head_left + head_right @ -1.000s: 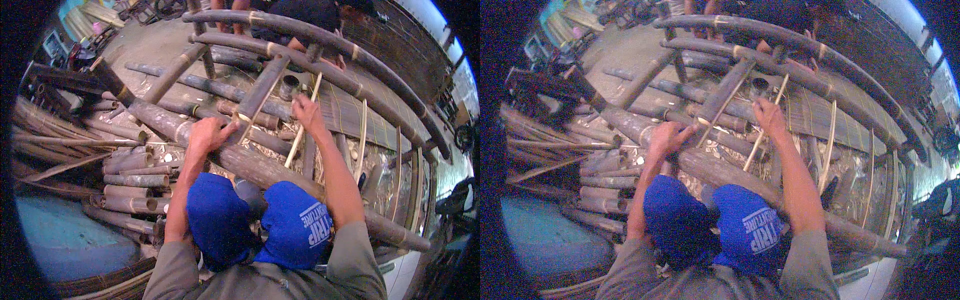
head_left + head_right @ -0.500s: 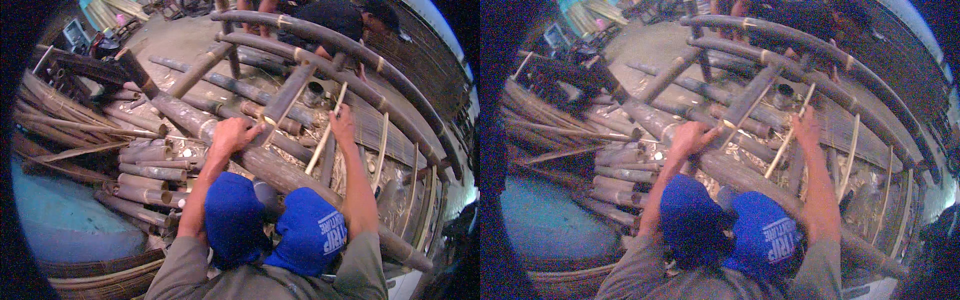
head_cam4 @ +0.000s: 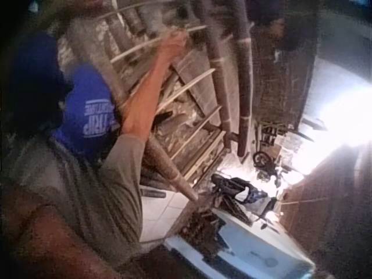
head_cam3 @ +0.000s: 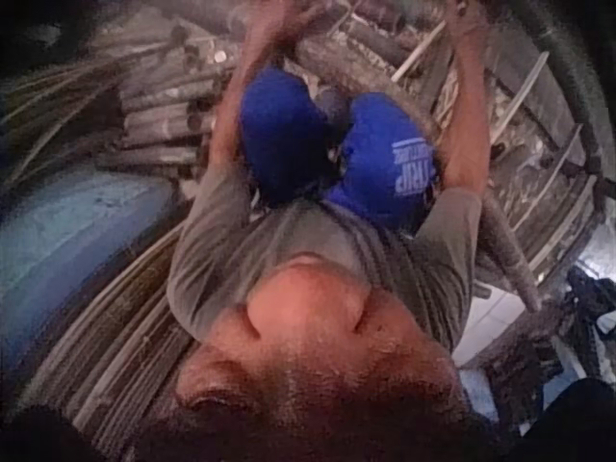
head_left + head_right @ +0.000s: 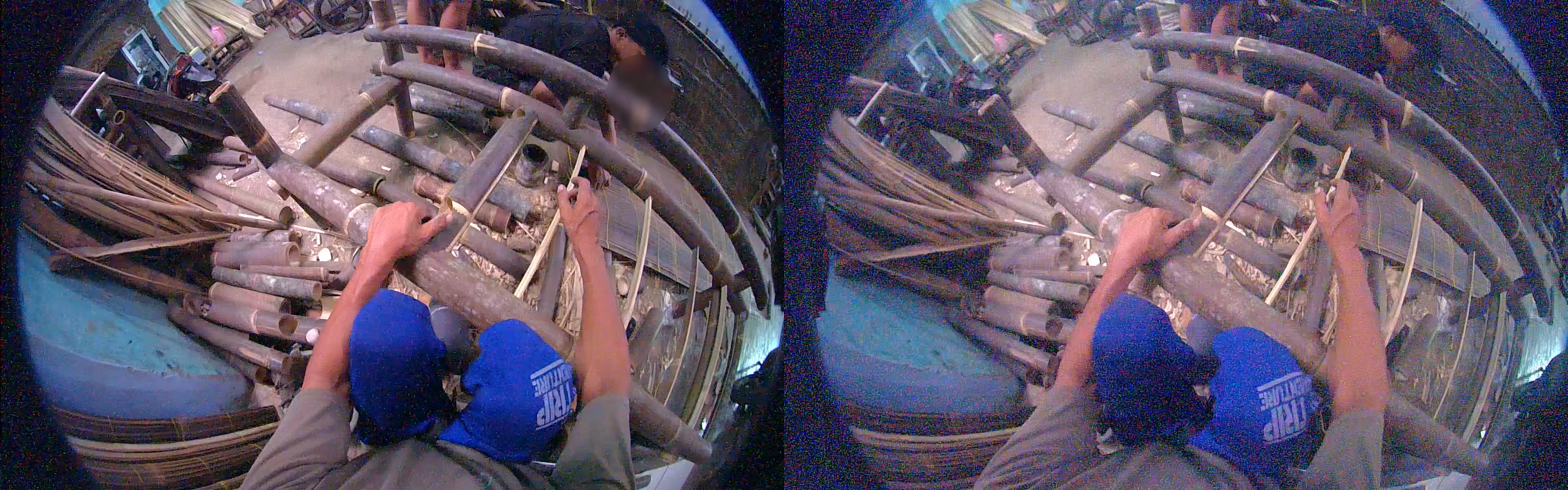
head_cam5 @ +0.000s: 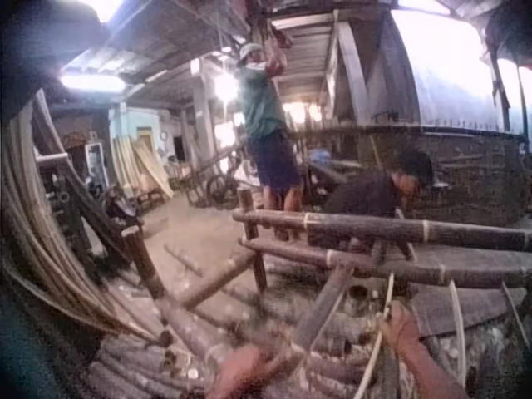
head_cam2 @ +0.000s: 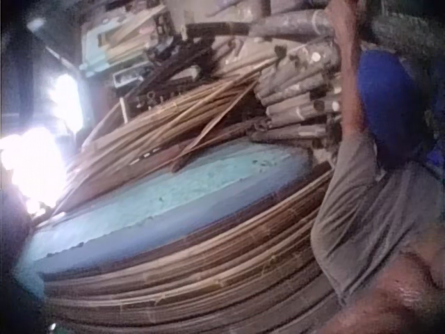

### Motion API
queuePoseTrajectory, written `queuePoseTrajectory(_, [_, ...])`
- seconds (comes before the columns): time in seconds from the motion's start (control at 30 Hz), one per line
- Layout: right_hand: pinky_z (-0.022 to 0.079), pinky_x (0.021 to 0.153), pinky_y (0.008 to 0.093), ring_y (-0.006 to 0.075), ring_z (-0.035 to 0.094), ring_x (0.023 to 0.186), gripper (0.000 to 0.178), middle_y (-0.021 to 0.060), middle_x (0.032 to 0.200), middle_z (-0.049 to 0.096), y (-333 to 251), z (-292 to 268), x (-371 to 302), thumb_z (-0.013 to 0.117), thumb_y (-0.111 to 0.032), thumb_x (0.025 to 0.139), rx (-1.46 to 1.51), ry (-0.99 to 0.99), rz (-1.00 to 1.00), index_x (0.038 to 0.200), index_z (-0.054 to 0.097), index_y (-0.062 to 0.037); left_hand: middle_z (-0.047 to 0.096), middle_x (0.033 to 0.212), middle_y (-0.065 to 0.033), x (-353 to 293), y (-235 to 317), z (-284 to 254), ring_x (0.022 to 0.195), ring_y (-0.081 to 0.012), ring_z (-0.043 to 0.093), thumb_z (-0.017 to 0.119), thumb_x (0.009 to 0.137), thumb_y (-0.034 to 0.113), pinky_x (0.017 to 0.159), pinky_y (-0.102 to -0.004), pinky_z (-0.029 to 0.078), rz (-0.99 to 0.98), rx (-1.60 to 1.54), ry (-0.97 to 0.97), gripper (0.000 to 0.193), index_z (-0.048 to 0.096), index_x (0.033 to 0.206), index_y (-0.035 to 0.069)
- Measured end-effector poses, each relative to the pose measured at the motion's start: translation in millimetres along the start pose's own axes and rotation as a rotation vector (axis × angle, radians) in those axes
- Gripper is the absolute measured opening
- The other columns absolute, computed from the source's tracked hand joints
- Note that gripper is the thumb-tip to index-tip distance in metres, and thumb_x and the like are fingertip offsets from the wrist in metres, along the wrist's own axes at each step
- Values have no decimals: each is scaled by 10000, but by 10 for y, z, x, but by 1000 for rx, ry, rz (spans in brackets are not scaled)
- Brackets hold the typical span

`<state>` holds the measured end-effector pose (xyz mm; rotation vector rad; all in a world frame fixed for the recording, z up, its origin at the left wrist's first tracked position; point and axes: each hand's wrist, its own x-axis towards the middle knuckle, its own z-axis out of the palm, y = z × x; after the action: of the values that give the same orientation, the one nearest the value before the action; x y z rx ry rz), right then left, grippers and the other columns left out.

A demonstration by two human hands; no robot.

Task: The person assembles a bamboo structure by fitting bamboo poles into a frame and securing them with thin bamboo strips. They use a knife to trim and shape the bamboo pieces, then insert them into the frame. The person continues to adjust and secure the bamboo components throughout the clip.

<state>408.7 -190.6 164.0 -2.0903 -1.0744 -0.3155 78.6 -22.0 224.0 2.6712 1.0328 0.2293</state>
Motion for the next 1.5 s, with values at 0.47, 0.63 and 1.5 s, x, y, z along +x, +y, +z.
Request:
queuePoseTrajectory(0.47, [492, 797, 481, 386, 605, 905, 331, 214, 959, 618, 55, 66, -72, 694, -289, 881, -13, 72, -30, 990, 604, 10, 705, 801, -219, -49, 63, -151, 811, -411, 692, 478, 859, 756, 763, -507, 540, -29, -18, -58, 773, 743, 795, 32])
queuePoseTrajectory(0.63, [508, 791, 472, 399, 661, 900, 372, 235, 991, 677, 253, 46, -24, 658, -329, 919, -225, 153, -251, 1109, 592, -16, 687, 768, -230, 2, 14, -19, 788, -406, 680, 498, 905, 665, 729, -499, 520, 80, -44, 41, 704, 724, 745, 17])
queuePoseTrajectory(1.5, [490, 796, 486, 397, 608, 911, 277, 219, 961, 607, -19, -13, -81, 658, -283, 913, -132, 57, -121, 961, 617, -13, 676, 731, -238, -17, 17, -68, 737, -436, 672, 499, 856, 748, 697, -536, 513, 19, -59, 6, 770, 708, 737, 17])
